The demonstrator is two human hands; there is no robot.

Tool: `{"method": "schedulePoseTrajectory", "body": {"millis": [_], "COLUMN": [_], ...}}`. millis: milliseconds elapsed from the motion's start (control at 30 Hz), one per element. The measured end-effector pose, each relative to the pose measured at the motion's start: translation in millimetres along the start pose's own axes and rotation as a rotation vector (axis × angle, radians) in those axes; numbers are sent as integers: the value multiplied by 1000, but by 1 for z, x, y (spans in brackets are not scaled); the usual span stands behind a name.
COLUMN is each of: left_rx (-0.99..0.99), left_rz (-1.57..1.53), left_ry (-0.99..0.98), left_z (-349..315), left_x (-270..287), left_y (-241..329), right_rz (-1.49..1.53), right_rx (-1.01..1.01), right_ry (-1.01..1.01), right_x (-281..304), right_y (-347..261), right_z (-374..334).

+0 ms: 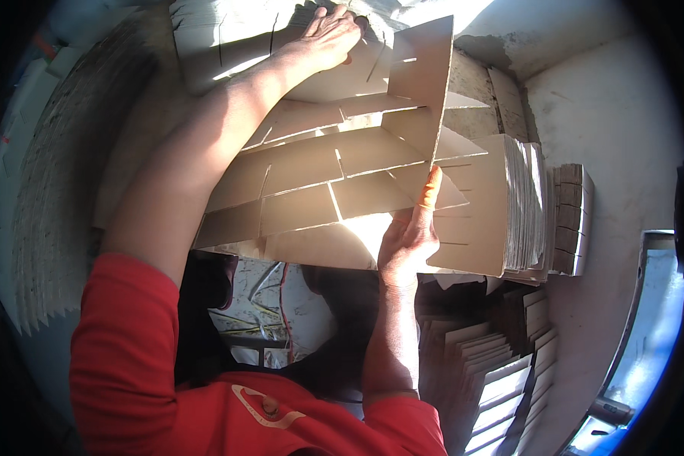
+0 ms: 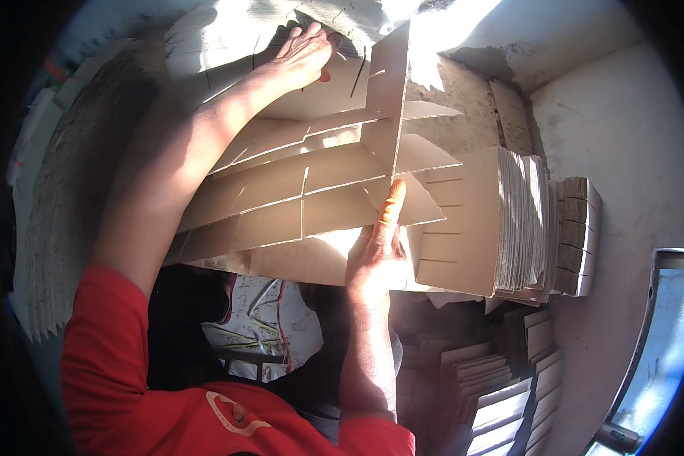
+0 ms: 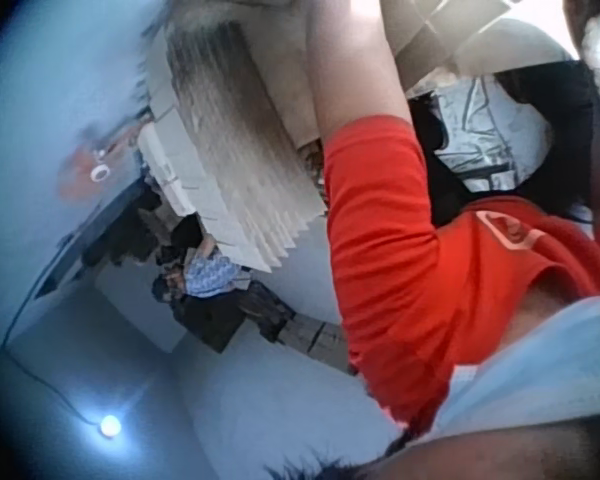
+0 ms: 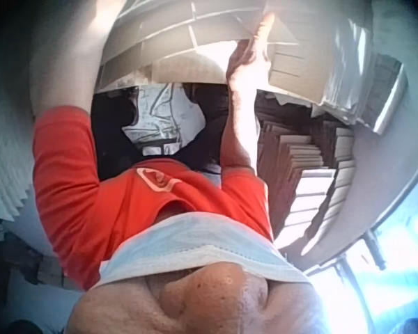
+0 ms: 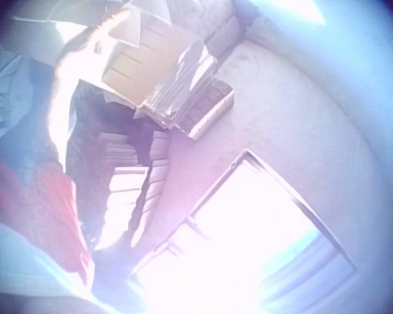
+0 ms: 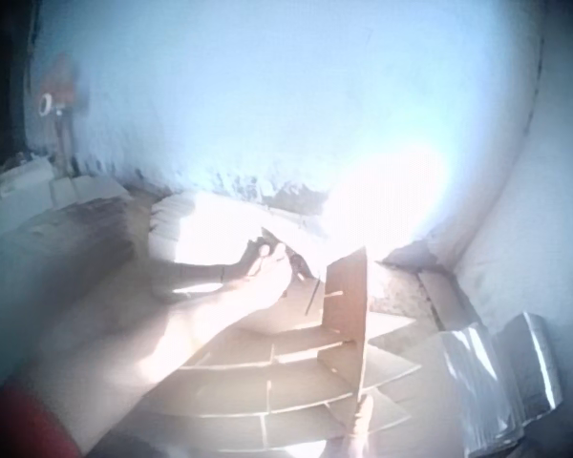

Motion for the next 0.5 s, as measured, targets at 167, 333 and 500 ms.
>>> {"method": "schedulePoseTrajectory", "body": {"millis": [167,333,500], "left_rx": [-50,-163,-168], "left_rz": [-63,76,-36], "left_ry": [245,76,168], "left_z": [-5,-6,-18], "left_x": [-9,-3,10], "left_y": [1,6,5], "right_rz": [-110,-41,-68], "right_rx": [41,131,43], "right_ry": [-12,18,19], "right_x": [3,3,3], "right_y": [1,-3,-4], "right_z": [0,3,-1]}}
Point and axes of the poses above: each hand's wrist, its own z-axis towards the middle knuckle, its own x-axis out of the back of the hand, y = z × x, the point moved 5 cm from there along z, towards the middle knuckle, and after that the axes turned 1 degree about -x, right-handed, at the moved point
